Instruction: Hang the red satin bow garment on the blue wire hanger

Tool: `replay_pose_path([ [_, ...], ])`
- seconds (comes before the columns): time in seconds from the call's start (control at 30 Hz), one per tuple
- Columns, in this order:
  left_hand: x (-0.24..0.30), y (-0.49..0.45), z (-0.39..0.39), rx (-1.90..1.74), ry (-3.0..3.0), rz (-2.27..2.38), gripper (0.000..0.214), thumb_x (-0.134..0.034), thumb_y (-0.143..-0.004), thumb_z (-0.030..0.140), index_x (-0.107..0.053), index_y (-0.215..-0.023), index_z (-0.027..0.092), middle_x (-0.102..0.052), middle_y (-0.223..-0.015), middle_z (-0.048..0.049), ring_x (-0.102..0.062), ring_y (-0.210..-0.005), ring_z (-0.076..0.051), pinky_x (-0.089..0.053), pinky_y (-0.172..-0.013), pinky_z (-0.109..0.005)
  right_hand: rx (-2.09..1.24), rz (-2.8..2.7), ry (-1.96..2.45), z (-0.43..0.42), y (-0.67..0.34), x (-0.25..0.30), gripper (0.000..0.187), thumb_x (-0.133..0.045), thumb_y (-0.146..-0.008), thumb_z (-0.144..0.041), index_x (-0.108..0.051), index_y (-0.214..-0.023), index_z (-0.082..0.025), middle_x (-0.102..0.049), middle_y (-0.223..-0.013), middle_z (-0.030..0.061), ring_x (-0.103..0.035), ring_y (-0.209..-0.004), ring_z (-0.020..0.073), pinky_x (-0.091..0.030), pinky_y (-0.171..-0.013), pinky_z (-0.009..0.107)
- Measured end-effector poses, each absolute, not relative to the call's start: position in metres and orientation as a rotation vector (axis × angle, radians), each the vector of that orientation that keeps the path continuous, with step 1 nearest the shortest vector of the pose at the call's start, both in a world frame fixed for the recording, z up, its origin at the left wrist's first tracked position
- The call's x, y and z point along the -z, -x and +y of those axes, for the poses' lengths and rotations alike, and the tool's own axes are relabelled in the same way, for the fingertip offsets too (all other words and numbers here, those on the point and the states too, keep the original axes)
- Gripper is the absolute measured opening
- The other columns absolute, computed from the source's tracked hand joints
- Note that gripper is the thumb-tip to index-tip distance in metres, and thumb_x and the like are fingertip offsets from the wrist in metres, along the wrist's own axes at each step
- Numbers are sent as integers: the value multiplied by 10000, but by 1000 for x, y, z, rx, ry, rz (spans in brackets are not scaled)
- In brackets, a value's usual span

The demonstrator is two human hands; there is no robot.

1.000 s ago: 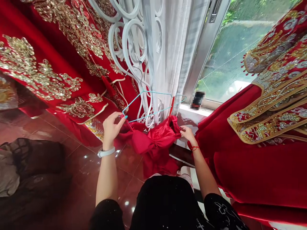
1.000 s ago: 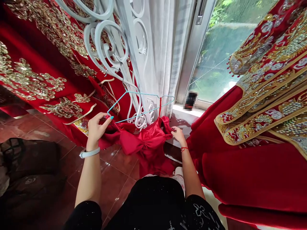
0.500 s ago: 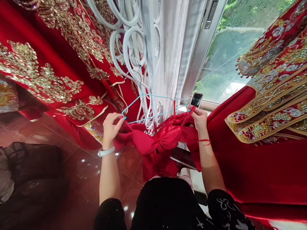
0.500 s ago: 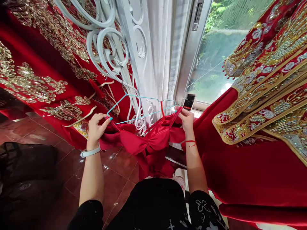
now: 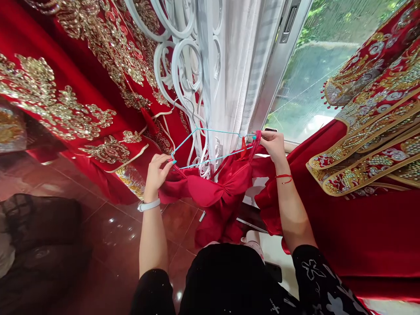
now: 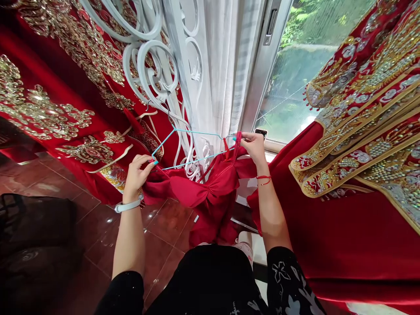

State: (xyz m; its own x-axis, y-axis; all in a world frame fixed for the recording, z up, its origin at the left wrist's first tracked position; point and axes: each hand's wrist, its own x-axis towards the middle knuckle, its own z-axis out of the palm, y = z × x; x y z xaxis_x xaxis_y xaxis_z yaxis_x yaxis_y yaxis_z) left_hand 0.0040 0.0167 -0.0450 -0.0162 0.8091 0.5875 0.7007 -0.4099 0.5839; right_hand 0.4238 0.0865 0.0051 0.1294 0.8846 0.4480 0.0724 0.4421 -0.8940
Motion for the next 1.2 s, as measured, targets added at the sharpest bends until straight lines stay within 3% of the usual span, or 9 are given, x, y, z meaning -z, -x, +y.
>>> replay_pose_path([
  [0.33,51,-9,14,-1456,-2064,1577,191,-645,-873,393,-711,-854,214,-732,-896,-66,-598,-860,-222,-477,-835,-359,-629,-1736,1034,81,-407,-29,205,-816,-721,-361,-821,-789,-167,-771,-742,44,-711,-775,225,-544,-688,318],
  [0.43,53,-8,12,-1471,-2063,1603,202,-648,-882,406,-716,-871,216,-732,-902,-63,-601,-860,-219,-477,-832,-356,-487,-1804,1084,80,-408,-26,175,-769,-707,-233,-813,-868,-181,-772,-812,34,-705,-804,220,-550,-786,354],
  [0.6,58,-5,12,-1513,-2063,1686,227,-650,-899,437,-717,-904,220,-722,-900,-56,-611,-888,-224,-483,-854,-365,-306,-1781,920,68,-396,-25,400,-632,-710,-85,-746,-1066,-225,-755,-1126,53,-686,-1118,246,-506,-1046,429],
  [0.7,58,-8,13,-1500,-2073,1705,243,-649,-904,458,-715,-926,225,-716,-912,-54,-611,-900,-229,-493,-906,-390,-258,-1620,875,52,-355,-11,285,-587,-775,-82,-726,-985,-217,-741,-1083,50,-675,-1114,230,-508,-1049,407],
  [0.8,56,-12,12,-1578,-2044,1728,319,-686,-877,495,-706,-1061,235,-710,-1064,-70,-612,-1047,-247,-470,-1036,-429,-540,-1769,760,37,-293,12,315,-581,-858,-114,-713,-1128,-209,-759,-1080,49,-708,-1031,201,-547,-991,365],
  [0.87,61,-11,6,-1792,-1880,1724,557,-730,-836,529,-611,-1306,256,-640,-1294,-100,-584,-1202,-258,-460,-1091,-429,-703,-1981,682,32,-250,26,402,-635,-884,-153,-681,-1278,-219,-732,-1281,80,-678,-1191,221,-497,-1096,396],
  [0.97,85,-3,-13,-2033,-1505,1588,892,-750,-793,583,-362,-1544,295,-520,-1467,-133,-569,-1306,-267,-481,-1105,-429,-795,-2131,749,35,-200,39,493,-687,-920,-228,-622,-1406,-265,-661,-1443,83,-586,-1367,259,-296,-1252,521],
  [1.07,122,5,-38,-1855,-1309,1524,891,-819,-709,594,-494,-1467,257,-591,-1405,-142,-592,-1313,-305,-482,-1127,-457,-854,-2129,870,42,-172,44,382,-658,-973,-291,-667,-1354,-301,-712,-1376,52,-629,-1303,260,-165,-1265,593],
  [1.2,153,6,-59,-1819,-1202,1633,682,-768,-758,633,-635,-1294,234,-679,-1277,-125,-658,-1211,-292,-518,-1093,-458,-839,-2065,994,42,-158,48,206,-672,-970,-338,-764,-1149,-296,-761,-1263,30,-651,-1221,241,-161,-1240,554],
])
